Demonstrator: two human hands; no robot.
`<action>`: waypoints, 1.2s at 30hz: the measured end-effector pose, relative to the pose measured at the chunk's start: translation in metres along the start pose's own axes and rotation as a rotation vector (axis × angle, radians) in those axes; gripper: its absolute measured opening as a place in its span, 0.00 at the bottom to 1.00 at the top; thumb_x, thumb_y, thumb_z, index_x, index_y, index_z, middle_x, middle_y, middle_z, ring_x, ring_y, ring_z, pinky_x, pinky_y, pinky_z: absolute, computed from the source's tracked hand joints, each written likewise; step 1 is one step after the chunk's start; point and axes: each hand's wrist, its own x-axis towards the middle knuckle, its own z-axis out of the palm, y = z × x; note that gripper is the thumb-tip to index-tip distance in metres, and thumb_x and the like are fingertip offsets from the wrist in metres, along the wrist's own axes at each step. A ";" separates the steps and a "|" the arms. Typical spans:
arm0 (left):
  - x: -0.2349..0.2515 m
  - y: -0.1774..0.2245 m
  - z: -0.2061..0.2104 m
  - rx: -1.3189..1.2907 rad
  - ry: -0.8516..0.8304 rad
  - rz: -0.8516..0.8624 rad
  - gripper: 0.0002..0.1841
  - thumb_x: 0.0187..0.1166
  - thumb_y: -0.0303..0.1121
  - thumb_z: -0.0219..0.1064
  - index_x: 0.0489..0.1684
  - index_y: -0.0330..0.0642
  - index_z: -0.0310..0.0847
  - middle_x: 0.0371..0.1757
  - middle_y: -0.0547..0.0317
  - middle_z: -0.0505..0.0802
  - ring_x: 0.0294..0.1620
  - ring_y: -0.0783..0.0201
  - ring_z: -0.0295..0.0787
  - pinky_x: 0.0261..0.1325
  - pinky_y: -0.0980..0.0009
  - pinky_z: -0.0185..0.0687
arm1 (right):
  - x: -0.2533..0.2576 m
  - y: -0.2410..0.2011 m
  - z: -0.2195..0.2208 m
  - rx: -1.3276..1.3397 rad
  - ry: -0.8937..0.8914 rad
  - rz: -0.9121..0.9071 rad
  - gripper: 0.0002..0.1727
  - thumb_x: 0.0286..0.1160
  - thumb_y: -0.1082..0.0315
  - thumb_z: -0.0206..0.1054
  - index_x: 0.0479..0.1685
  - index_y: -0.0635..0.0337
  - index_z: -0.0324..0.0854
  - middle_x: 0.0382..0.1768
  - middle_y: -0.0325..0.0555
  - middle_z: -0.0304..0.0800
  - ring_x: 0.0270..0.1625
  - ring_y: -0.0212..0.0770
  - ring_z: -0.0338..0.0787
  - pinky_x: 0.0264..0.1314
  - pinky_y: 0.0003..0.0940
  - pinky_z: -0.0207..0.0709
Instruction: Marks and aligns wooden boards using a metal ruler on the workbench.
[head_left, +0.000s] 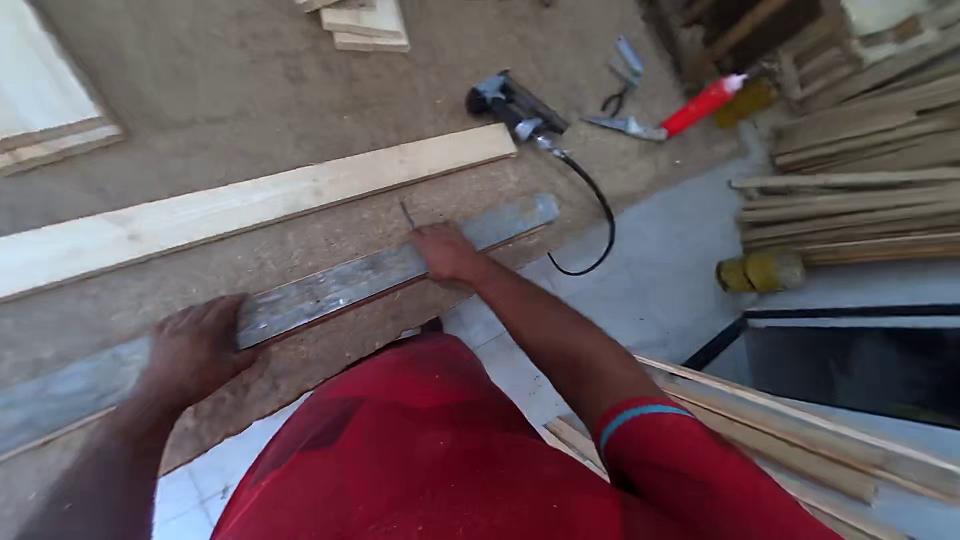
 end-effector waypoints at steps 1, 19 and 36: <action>0.000 -0.004 0.002 0.001 0.008 0.007 0.51 0.53 0.47 0.88 0.85 0.47 0.69 0.78 0.40 0.81 0.77 0.32 0.76 0.78 0.28 0.62 | 0.001 -0.001 -0.001 -0.001 -0.004 -0.004 0.48 0.47 0.60 0.87 0.80 0.49 0.74 0.72 0.52 0.83 0.75 0.60 0.80 0.76 0.68 0.70; 0.003 0.002 0.000 -0.028 -0.030 -0.070 0.48 0.54 0.50 0.85 0.85 0.57 0.71 0.80 0.59 0.82 0.81 0.47 0.74 0.83 0.37 0.61 | 0.002 0.008 0.004 -0.054 -0.003 -0.058 0.49 0.47 0.56 0.86 0.81 0.50 0.72 0.73 0.54 0.82 0.74 0.59 0.81 0.80 0.64 0.68; 0.014 0.028 0.014 0.110 0.084 -0.034 0.48 0.58 0.69 0.72 0.78 0.45 0.75 0.73 0.50 0.86 0.75 0.47 0.80 0.82 0.42 0.63 | 0.010 -0.032 0.001 -0.065 0.015 -0.199 0.51 0.63 0.37 0.73 0.87 0.54 0.65 0.74 0.58 0.80 0.76 0.59 0.80 0.83 0.61 0.64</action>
